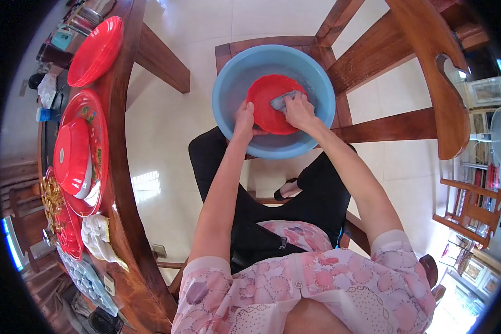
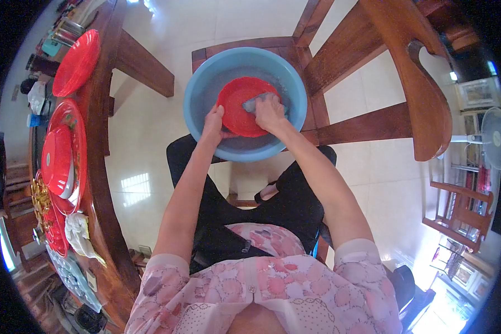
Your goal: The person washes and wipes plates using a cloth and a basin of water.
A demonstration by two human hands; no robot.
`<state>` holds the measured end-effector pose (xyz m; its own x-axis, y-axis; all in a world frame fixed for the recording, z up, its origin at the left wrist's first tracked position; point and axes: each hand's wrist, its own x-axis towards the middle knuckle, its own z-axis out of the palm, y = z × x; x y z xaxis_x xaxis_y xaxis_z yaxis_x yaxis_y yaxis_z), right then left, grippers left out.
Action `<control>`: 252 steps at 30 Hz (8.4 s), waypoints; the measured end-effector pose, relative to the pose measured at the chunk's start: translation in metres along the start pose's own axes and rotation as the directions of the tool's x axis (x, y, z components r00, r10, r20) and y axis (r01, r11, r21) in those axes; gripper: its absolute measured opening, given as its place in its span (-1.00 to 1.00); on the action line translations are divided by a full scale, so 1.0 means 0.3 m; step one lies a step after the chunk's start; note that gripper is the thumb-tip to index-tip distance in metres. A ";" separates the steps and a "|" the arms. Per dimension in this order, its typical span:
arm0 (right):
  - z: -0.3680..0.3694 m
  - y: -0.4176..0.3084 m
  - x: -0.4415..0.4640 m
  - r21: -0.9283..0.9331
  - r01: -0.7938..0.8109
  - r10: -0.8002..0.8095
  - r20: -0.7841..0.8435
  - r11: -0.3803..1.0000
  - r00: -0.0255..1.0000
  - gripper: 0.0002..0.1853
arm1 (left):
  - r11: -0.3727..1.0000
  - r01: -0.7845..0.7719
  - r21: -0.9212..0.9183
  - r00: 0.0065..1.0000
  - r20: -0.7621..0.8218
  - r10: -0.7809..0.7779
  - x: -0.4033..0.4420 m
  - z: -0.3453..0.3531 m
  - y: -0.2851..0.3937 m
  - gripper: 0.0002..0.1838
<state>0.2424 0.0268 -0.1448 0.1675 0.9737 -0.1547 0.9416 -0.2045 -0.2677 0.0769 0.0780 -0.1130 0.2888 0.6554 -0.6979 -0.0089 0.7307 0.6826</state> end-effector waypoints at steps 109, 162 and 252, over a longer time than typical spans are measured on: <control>0.031 -0.026 -0.109 0.032 0.211 -0.214 0.158 0.977 0.964 -0.69 | 0.946 -0.127 0.297 0.988 -0.047 0.148 0.052 -0.030 -0.123 -0.35; -0.025 -0.050 -0.120 0.199 0.382 -0.387 -0.014 0.902 0.922 -0.70 | 0.923 -0.267 0.278 0.956 -0.049 0.291 -0.074 0.043 -0.064 -0.19; 0.017 -0.026 -0.110 -0.166 0.179 -0.166 0.090 0.970 0.982 -0.70 | 0.922 -0.358 0.145 0.930 -0.036 0.367 -0.095 0.049 -0.089 -0.30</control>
<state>0.2282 -0.0041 -0.1425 -0.0177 0.9810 -0.1932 0.9916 -0.0075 -0.1292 0.0830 0.0371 -0.1082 0.2306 0.8841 -0.4065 0.0270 0.4118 0.9109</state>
